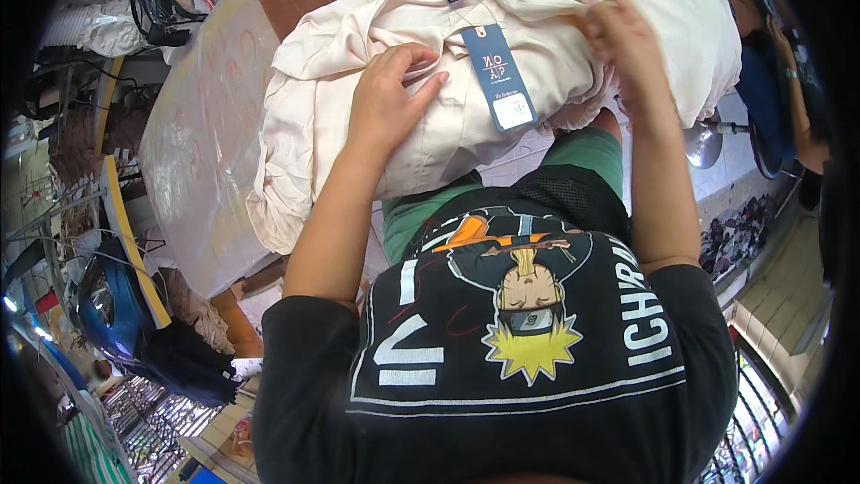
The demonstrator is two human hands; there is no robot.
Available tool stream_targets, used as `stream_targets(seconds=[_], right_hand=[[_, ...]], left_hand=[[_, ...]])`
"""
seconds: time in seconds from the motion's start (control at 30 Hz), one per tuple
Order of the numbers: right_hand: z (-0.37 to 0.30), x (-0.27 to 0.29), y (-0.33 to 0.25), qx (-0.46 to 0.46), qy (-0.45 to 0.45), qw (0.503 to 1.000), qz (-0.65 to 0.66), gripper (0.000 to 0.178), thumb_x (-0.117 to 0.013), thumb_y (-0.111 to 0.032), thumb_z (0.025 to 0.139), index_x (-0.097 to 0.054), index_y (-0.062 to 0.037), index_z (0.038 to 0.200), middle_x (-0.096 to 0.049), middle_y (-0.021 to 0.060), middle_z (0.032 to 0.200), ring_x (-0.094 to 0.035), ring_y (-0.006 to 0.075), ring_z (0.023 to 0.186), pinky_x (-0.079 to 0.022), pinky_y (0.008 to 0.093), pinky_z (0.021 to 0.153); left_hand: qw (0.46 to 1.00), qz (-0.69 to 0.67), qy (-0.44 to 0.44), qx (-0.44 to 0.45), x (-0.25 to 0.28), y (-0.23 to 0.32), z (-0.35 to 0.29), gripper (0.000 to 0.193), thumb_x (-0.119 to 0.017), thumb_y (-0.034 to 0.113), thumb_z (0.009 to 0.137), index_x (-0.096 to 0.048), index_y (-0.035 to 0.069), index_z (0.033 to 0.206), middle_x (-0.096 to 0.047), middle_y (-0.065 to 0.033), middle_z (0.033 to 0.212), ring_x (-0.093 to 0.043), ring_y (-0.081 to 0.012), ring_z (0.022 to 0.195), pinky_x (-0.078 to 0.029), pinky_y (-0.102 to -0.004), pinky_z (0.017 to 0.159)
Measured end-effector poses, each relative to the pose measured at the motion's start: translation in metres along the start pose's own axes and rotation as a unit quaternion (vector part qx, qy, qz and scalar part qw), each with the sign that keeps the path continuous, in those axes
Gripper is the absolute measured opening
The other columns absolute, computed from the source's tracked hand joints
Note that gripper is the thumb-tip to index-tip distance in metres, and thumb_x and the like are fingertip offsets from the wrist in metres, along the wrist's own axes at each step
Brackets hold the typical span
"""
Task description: The person picks up a folded shirt, unfolds it on a table to check the collar and seams, then places a foam board inside and begins folding it back together.
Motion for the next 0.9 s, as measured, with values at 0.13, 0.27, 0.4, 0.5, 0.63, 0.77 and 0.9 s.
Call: stream_targets(seconds=[0.13, 0.27, 0.4, 0.5, 0.63, 0.77, 0.9], right_hand=[[-0.016, -0.058, -0.012, -0.001, -0.128, 0.992, -0.007, 0.028, -0.059, -0.025, 0.091, -0.057, -0.0075, 0.113, -0.048, -0.0069, 0.064, -0.038, 0.0003, 0.048, -0.029, 0.0148, 0.042], [-0.007, -0.083, -0.003, 0.089, -0.18, 0.978, -0.064, 0.023, -0.058, -0.022, 0.088, -0.062, -0.0037, 0.102, -0.064, 0.006, 0.079, -0.057, 0.0133, 0.056, -0.046, 0.0272, 0.054], [-0.007, -0.107, 0.009, 0.24, -0.128, 0.924, -0.27, 0.019, -0.062, -0.019, 0.084, -0.067, -0.0108, 0.102, -0.068, 0.0087, 0.086, -0.063, 0.0172, 0.064, -0.049, 0.0299, 0.06], [-0.005, -0.115, 0.008, 0.187, -0.133, 0.911, -0.344, 0.02, -0.066, -0.02, 0.079, -0.068, -0.0099, 0.096, -0.067, 0.0128, 0.08, -0.065, 0.0233, 0.068, -0.049, 0.0333, 0.063], [-0.003, -0.115, 0.009, 0.159, -0.122, 0.925, -0.323, 0.019, -0.067, -0.022, 0.079, -0.068, -0.0075, 0.092, -0.065, 0.0118, 0.068, -0.063, 0.023, 0.062, -0.048, 0.0329, 0.061], [-0.006, -0.115, 0.007, 0.163, -0.113, 0.925, -0.323, 0.019, -0.067, -0.022, 0.078, -0.068, -0.0069, 0.09, -0.065, 0.0119, 0.068, -0.063, 0.0226, 0.061, -0.048, 0.0331, 0.06], [-0.007, -0.115, 0.007, 0.15, -0.118, 0.927, -0.322, 0.02, -0.068, -0.023, 0.078, -0.068, -0.0068, 0.09, -0.065, 0.0139, 0.069, -0.063, 0.0238, 0.063, -0.048, 0.034, 0.061]], left_hand=[[0.983, -0.132, 0.054, 0.116, 0.002, 0.003, 0.004, 0.024, -0.066, 0.017, 0.084, -0.063, 0.002, 0.104, -0.067, -0.0091, 0.095, -0.064, -0.0143, 0.079, -0.05, -0.0255, 0.072], [0.988, -0.098, 0.026, 0.121, -0.003, 0.003, 0.017, 0.027, -0.066, 0.016, 0.084, -0.063, 0.003, 0.107, -0.067, -0.009, 0.096, -0.064, -0.0132, 0.076, -0.05, -0.0249, 0.069], [0.991, -0.076, 0.023, 0.111, -0.006, 0.009, 0.023, 0.027, -0.066, 0.015, 0.083, -0.064, 0.005, 0.109, -0.067, -0.0089, 0.096, -0.065, -0.013, 0.077, -0.05, -0.0247, 0.069], [0.98, -0.134, 0.059, 0.133, -0.01, 0.008, 0.019, 0.023, -0.066, 0.011, 0.081, -0.065, 0.003, 0.103, -0.067, -0.0111, 0.093, -0.065, -0.0179, 0.075, -0.051, -0.0274, 0.069], [0.981, -0.122, 0.092, 0.116, -0.012, 0.007, 0.016, 0.016, -0.065, 0.008, 0.081, -0.067, 0.002, 0.096, -0.068, -0.0116, 0.089, -0.066, -0.0195, 0.074, -0.052, -0.0287, 0.069], [0.983, -0.095, 0.116, 0.106, -0.016, 0.008, 0.016, 0.015, -0.066, 0.01, 0.081, -0.069, 0.004, 0.094, -0.069, -0.0108, 0.085, -0.066, -0.0172, 0.072, -0.052, -0.0268, 0.066], [0.99, -0.01, 0.12, 0.072, -0.014, 0.014, 0.018, 0.015, -0.068, 0.011, 0.08, -0.07, 0.005, 0.094, -0.069, -0.0103, 0.082, -0.067, -0.0146, 0.071, -0.052, -0.0238, 0.064]])
Point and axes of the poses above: each hand's wrist, its own z-axis towards the middle knuckle, its own x-axis out of the back of the hand, y = z × x, the point moved 1 cm from there along z, towards the middle knuckle
